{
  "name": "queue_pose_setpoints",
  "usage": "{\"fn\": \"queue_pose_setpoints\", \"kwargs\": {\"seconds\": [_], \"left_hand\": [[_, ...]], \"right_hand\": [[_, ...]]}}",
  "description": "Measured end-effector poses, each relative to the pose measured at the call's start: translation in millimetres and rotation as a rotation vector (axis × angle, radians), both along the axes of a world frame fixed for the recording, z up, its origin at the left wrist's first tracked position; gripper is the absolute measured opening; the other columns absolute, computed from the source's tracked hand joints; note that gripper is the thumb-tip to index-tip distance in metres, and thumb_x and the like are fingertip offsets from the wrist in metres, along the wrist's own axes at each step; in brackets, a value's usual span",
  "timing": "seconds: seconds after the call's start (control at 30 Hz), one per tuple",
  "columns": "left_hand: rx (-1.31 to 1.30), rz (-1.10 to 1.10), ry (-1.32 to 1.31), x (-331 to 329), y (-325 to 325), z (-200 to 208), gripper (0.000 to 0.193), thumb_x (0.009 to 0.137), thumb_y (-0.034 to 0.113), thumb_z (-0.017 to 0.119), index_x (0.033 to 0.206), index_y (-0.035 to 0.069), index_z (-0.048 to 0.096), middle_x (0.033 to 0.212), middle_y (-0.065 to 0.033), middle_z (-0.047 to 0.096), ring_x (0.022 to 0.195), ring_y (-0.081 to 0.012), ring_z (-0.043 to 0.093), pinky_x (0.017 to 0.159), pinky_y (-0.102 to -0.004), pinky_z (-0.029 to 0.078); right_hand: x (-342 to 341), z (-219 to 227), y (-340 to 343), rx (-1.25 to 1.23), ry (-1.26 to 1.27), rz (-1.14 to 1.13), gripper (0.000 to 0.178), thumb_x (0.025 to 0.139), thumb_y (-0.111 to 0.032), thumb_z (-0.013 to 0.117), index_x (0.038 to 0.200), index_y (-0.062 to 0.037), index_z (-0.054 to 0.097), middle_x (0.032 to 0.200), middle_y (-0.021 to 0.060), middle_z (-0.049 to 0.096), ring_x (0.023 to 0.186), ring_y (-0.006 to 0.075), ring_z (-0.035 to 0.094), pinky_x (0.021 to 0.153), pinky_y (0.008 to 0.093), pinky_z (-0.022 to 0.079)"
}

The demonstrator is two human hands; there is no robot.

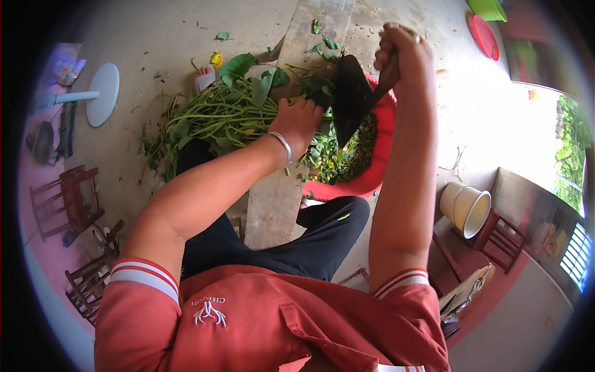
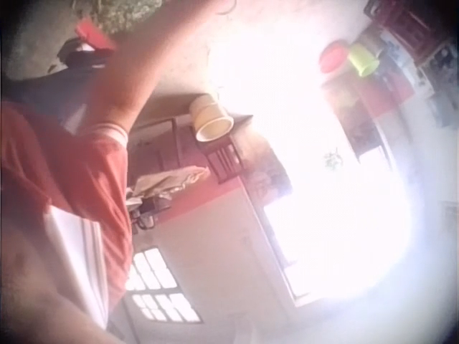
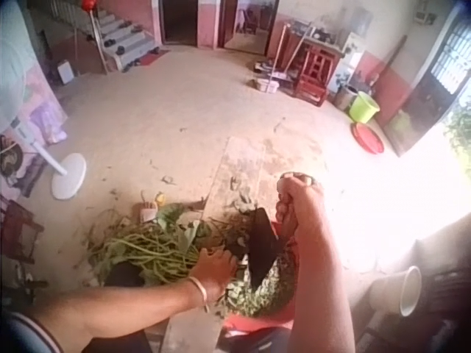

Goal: The person chops a bundle of green leaves using a large cleaver on a wooden board over a red bucket, occasionally gathering more leaves from the floor.

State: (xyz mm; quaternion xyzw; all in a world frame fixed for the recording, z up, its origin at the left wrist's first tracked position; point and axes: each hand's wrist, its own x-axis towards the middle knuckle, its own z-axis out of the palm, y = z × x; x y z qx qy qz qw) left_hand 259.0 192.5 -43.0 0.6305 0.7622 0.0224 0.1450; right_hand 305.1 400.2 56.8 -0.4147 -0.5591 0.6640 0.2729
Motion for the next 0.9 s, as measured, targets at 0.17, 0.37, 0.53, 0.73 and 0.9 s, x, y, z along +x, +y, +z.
{"fn": "queue_pose_setpoints", "kwargs": {"seconds": [0.17, 0.37, 0.53, 0.73, 0.9], "left_hand": [[-0.089, 0.082, -0.04, 4, 14, -5, 0.03, 0.077, 0.011, 0.066, 0.106, 0.008, 0.06, 0.105, -0.0094, 0.059, 0.106, -0.0265, 0.057, 0.084, -0.0489, 0.041], [0.132, 0.117, 0.161, 12, 0, -18, 0.04, 0.074, 0.011, 0.071, 0.11, 0.01, 0.055, 0.104, -0.0064, 0.057, 0.106, -0.025, 0.058, 0.085, -0.0448, 0.042], [0.047, 0.143, -0.139, -9, 12, -3, 0.109, 0.068, 0.009, 0.076, 0.16, 0.016, 0.017, 0.129, -0.0174, 0.04, 0.119, -0.0371, 0.052, 0.096, -0.0486, 0.047], [-0.021, 0.149, -0.095, -18, 17, -16, 0.069, 0.064, 0.005, 0.072, 0.129, 0.005, 0.05, 0.123, -0.0202, 0.045, 0.115, -0.0424, 0.052, 0.096, -0.0526, 0.046], [0.311, 0.089, 0.005, -12, -2, -31, 0.045, 0.064, 0.004, 0.07, 0.106, 0.006, 0.056, 0.12, -0.0172, 0.053, 0.117, -0.0399, 0.05, 0.103, -0.0486, 0.039]], "right_hand": [[-12, -3, 13, -0.049, 0.005, 0.072, 0.017, 0.092, -0.016, 0.066, 0.091, 0.0004, 0.061, 0.068, 0.005, 0.057, 0.053, 0.0144, 0.054, 0.047, 0.0287, 0.045], [59, -46, -126, 0.298, -0.054, -0.105, 0.011, 0.091, -0.011, 0.065, 0.096, -0.0012, 0.062, 0.076, 0.0048, 0.062, 0.061, 0.0095, 0.057, 0.055, 0.0237, 0.047], [107, -81, -174, 0.467, -0.196, -0.076, 0.037, 0.086, -0.007, 0.069, 0.12, 0.0007, 0.058, 0.103, 0.0102, 0.062, 0.096, 0.0166, 0.061, 0.089, 0.0333, 0.051], [211, -89, -217, 0.404, -0.505, -0.011, 0.025, 0.084, -0.006, 0.067, 0.108, -0.0006, 0.063, 0.091, 0.0136, 0.061, 0.082, 0.0274, 0.066, 0.076, 0.0374, 0.054], [277, -109, -275, 0.431, -0.636, 0.025, 0.022, 0.082, -0.002, 0.064, 0.104, -0.0048, 0.065, 0.089, 0.0143, 0.06, 0.079, 0.0349, 0.065, 0.071, 0.042, 0.054]]}}
